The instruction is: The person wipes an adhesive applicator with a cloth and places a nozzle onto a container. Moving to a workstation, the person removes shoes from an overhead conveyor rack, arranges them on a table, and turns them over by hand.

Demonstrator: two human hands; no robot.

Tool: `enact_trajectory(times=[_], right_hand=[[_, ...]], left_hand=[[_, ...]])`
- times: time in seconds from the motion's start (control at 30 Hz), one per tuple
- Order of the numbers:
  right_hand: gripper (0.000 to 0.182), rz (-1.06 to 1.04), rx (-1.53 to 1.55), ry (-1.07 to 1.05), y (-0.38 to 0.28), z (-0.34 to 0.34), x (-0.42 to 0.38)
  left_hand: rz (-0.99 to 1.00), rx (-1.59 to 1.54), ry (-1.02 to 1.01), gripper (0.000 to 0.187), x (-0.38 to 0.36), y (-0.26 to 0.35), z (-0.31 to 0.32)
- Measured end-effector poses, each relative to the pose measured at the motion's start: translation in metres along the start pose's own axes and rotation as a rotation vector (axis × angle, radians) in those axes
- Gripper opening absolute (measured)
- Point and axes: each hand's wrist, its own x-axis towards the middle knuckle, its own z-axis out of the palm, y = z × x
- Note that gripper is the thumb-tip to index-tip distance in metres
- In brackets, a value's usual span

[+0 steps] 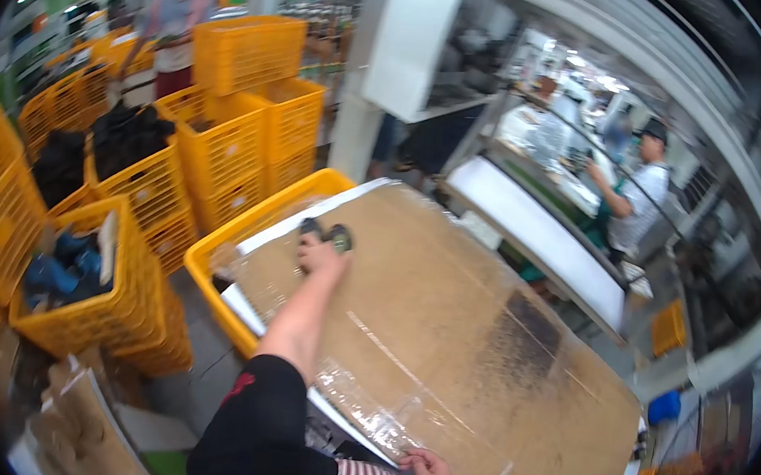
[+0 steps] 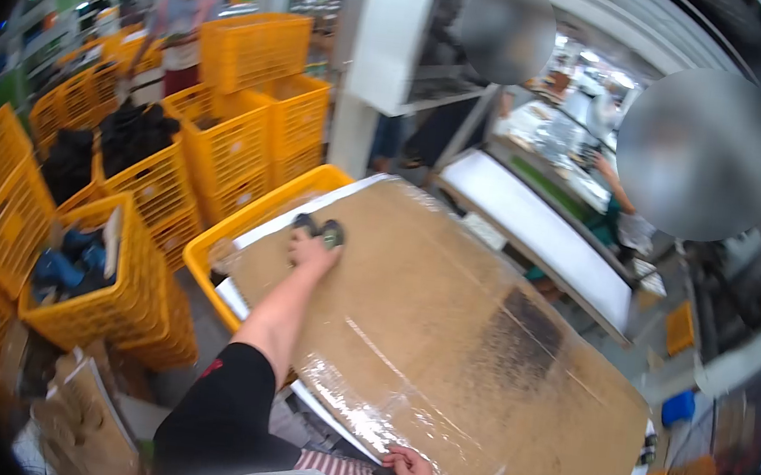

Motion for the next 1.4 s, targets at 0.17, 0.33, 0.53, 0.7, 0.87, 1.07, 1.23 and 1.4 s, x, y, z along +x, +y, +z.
enact_trajectory(times=[0.17,0.33,0.53,0.7,0.87,1.07,1.23,1.4], right_hand=[[0.028,0.003,0.079,-0.037,0.002,-0.001,-0.001],[0.025,-0.065,0.087,-0.066,0.005,-0.006,-0.006],[0.025,-0.104,0.093,-0.104,0.001,-0.005,-0.003],[0.028,-0.164,0.054,-0.154,0.005,-0.009,-0.003],[0.028,-0.187,0.029,-0.120,0.018,-0.017,-0.005],[0.027,-0.179,-0.070,-0.056,0.021,-0.034,-0.020],[0.026,-0.150,-0.065,0.016,0.038,-0.052,-0.016],[0.028,-0.286,-0.475,0.024,-0.028,-0.110,-0.020]], left_hand=[[0.088,0.062,-0.044,0.070,0.009,-0.013,-0.001],[0.117,-0.069,-0.145,0.091,-0.013,-0.003,-0.041],[0.837,-0.494,0.611,0.075,-0.065,0.094,-0.101],[1.486,-0.774,0.955,0.058,-0.202,0.178,-0.238],[1.655,-0.711,1.261,0.050,-0.270,0.262,-0.315],[1.552,-0.586,1.137,0.046,-0.274,0.327,-0.306],[1.596,-0.524,1.078,0.043,-0.253,0.339,-0.268],[1.469,-0.400,1.058,0.056,-0.244,0.366,-0.241]])
